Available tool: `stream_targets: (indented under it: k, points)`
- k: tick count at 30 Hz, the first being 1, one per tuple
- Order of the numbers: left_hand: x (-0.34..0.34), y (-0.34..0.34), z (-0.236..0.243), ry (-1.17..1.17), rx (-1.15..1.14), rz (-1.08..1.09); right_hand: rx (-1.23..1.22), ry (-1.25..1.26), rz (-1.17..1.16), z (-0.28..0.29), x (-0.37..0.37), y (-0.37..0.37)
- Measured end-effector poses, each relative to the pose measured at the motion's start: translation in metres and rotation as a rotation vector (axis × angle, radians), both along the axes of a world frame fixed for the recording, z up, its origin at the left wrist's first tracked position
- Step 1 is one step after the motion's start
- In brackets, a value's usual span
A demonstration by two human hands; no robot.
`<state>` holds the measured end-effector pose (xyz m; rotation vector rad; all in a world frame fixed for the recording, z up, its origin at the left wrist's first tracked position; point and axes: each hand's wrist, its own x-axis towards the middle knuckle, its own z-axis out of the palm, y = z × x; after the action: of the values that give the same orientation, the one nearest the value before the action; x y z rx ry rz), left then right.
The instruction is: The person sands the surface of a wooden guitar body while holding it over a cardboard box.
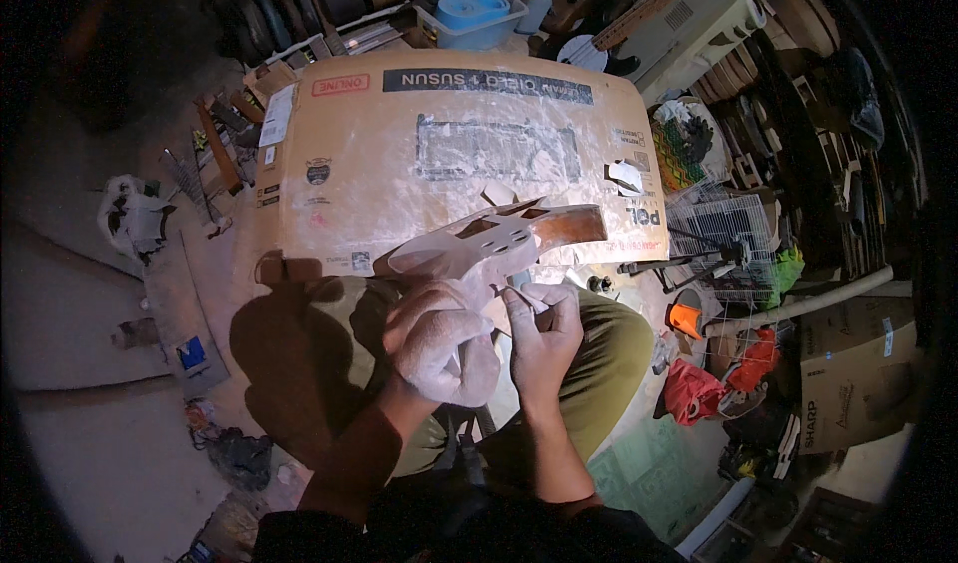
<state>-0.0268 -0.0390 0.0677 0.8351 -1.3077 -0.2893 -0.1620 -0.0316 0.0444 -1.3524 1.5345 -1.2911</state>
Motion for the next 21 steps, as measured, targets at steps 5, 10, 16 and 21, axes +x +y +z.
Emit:
stream_targets:
  k: [5,10,16,21]
  points:
    - [-0.002,0.004,-0.004,-0.047,-0.007,-0.034,-0.176,0.171,-0.088,-0.003,0.013,-0.017]
    - [-0.007,0.000,-0.004,0.056,-0.060,-0.031,-0.207,0.239,-0.114,-0.006,0.016,-0.009]
    - [0.011,0.008,0.001,-0.032,0.106,-0.207,-0.155,0.129,-0.176,-0.006,0.023,-0.010]
    - [0.005,0.011,-0.005,-0.044,0.126,-0.134,-0.144,0.264,-0.144,-0.006,0.018,-0.016]
